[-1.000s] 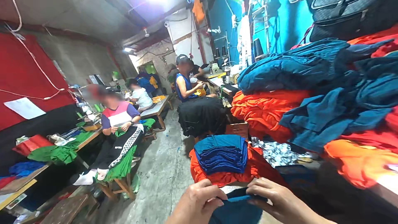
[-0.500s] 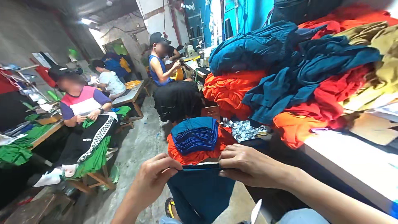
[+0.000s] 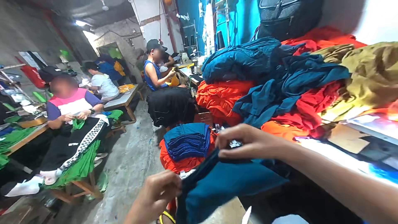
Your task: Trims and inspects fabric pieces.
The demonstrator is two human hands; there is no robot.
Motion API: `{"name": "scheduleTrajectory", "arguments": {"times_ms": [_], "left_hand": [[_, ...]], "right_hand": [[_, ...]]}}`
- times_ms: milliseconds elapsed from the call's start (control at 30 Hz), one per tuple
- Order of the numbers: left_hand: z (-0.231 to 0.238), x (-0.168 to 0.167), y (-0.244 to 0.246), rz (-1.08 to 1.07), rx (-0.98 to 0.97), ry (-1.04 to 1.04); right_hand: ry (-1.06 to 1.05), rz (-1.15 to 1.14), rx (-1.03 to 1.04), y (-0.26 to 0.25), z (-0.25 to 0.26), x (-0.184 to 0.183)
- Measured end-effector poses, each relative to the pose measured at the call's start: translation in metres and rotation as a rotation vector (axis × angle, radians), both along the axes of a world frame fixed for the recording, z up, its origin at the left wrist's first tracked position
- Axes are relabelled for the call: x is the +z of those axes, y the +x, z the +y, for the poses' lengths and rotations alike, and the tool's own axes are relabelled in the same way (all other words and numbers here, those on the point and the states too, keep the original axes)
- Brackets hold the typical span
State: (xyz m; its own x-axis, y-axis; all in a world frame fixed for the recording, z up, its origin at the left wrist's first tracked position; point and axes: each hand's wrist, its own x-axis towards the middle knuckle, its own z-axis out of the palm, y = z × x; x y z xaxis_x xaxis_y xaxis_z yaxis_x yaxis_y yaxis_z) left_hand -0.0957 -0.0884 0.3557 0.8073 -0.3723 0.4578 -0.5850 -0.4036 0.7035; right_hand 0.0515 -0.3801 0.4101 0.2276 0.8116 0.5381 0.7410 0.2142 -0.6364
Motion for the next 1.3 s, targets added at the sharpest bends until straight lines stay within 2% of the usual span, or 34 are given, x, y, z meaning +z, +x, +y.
{"name": "scheduleTrajectory", "arguments": {"times_ms": [67, 133, 300, 467, 633, 867, 967, 1067, 1200, 1300], "left_hand": [[-0.008, -0.010, 0.007, 0.030, 0.123, 0.056], [-0.009, -0.009, 0.013, 0.022, 0.137, 0.062], [-0.005, -0.012, 0.005, 0.016, 0.093, -0.055], [-0.007, -0.018, -0.001, -0.036, 0.112, -0.120], [-0.010, -0.015, -0.014, -0.059, 0.210, -0.198], [-0.004, -0.015, -0.030, -0.024, 0.310, -0.003], [-0.006, -0.015, -0.038, 0.127, 0.231, -0.158], [-0.007, -0.020, -0.041, 0.235, 0.142, -0.356], [-0.008, -0.022, -0.045, 0.271, 0.186, -0.523], [-0.009, -0.022, -0.046, 0.270, 0.198, -0.559]], "right_hand": [[-0.100, -0.073, -0.056, 0.014, 0.000, 0.000], [-0.113, -0.080, -0.040, 0.017, -0.004, 0.003], [0.005, 0.119, -0.033, 0.000, -0.018, -0.018], [0.162, 0.285, -0.119, -0.015, -0.016, -0.034], [0.203, 0.292, -0.152, -0.022, -0.009, -0.039], [0.208, 0.300, -0.174, -0.029, 0.003, -0.056], [0.202, 0.309, -0.173, -0.033, 0.005, -0.059], [0.226, 0.423, -0.111, -0.038, 0.005, -0.059], [0.272, 0.451, -0.087, -0.046, 0.006, -0.061], [0.293, 0.423, -0.141, -0.052, 0.007, -0.064]]}}
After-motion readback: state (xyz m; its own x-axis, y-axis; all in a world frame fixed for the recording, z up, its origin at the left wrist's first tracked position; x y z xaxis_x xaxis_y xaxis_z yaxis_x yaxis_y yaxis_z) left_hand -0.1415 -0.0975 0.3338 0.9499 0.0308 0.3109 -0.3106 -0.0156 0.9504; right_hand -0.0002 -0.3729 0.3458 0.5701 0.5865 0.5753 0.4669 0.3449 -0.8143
